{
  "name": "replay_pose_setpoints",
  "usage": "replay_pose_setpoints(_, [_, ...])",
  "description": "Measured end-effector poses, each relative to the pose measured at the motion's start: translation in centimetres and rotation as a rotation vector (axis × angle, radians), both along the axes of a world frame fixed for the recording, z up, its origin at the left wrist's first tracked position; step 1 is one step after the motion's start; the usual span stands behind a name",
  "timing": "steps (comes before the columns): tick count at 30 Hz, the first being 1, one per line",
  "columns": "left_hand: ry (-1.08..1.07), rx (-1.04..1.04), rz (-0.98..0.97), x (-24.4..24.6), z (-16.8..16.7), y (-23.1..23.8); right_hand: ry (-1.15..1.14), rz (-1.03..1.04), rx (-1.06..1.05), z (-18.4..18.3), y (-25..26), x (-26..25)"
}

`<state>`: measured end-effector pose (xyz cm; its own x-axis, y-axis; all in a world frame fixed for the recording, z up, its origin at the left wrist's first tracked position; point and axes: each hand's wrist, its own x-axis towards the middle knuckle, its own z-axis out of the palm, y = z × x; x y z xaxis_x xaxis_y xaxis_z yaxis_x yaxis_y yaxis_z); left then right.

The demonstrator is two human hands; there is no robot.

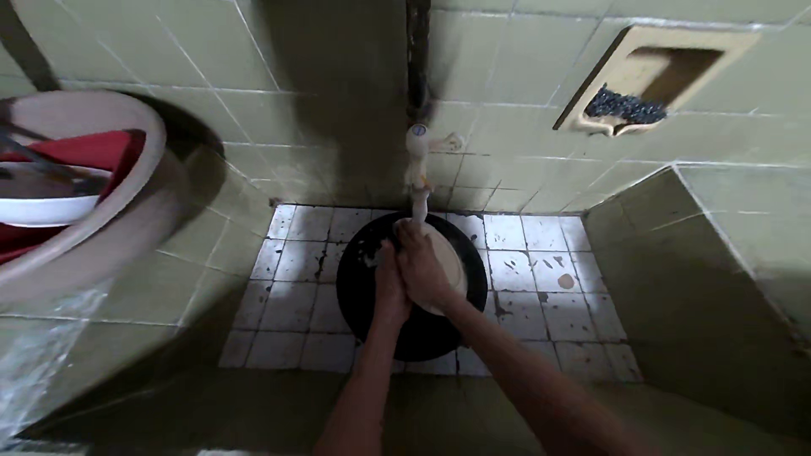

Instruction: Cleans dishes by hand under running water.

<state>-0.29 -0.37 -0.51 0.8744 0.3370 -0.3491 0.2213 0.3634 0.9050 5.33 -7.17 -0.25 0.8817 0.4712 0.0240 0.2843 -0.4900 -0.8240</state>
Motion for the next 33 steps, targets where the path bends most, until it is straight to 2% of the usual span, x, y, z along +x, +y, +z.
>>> replay_pose_setpoints(2, [0.022,0.004,-0.012,-0.1,1.0,-0.5,0.111,-0.057,-0.134,0.6,-0.4,3.9])
replay_pose_setpoints(4, [0.022,-0.007,-0.019,0.0,1.7,-0.8,0.147,-0.013,-0.241,0.3,-1.1,7.7])
replay_pose_setpoints(7, [-0.022,-0.123,-0.087,0.0,1.7,-0.6,0.172,-0.069,-0.097,-0.3,-1.5,9.7])
replay_pose_setpoints(9, [-0.014,-0.164,-0.164,-0.2,1.4,-0.3,0.065,-0.022,-0.093,0.4,-0.9,8.7])
replay_pose_setpoints(12, [0.066,-0.163,-0.192,-0.4,1.1,0.1,-0.226,0.21,-0.091,-0.4,0.0,6.2])
replay_pose_setpoints(15, [0.034,-0.227,-0.052,-0.3,1.2,0.8,-0.456,0.277,0.027,-2.0,0.8,4.3])
replay_pose_setpoints(18, [0.009,-0.295,0.031,-0.1,0.7,0.4,-0.301,0.243,0.074,-1.3,-0.3,2.5])
replay_pose_setpoints(21, [0.028,-0.309,0.072,0.1,1.4,0.0,0.009,-0.083,0.015,0.3,-0.3,4.8])
replay_pose_setpoints(22, [0.005,-0.327,0.074,0.0,1.5,0.0,0.047,-0.16,0.013,0.7,-0.1,5.1])
replay_pose_setpoints(24, [-0.059,-0.365,0.091,-0.1,1.1,0.5,-0.019,-0.164,0.042,0.2,0.7,3.5])
replay_pose_setpoints(25, [-0.078,-0.375,0.104,0.0,0.7,0.7,-0.073,-0.093,0.047,-0.4,1.0,1.9])
replay_pose_setpoints(27, [-0.05,-0.325,0.12,0.2,0.2,1.4,-0.202,0.027,0.001,-1.3,0.9,-2.1])
replay_pose_setpoints(29, [-0.004,-0.285,0.118,0.2,0.2,1.7,-0.289,0.043,-0.064,-1.6,0.6,-4.8])
replay_pose_setpoints(31, [-0.022,-0.313,0.094,0.4,0.2,1.5,-0.321,0.04,-0.123,-1.5,0.5,-3.7])
replay_pose_setpoints(33, [-0.049,-0.353,0.037,0.5,0.1,1.1,-0.223,0.053,-0.167,-0.8,0.8,0.0])
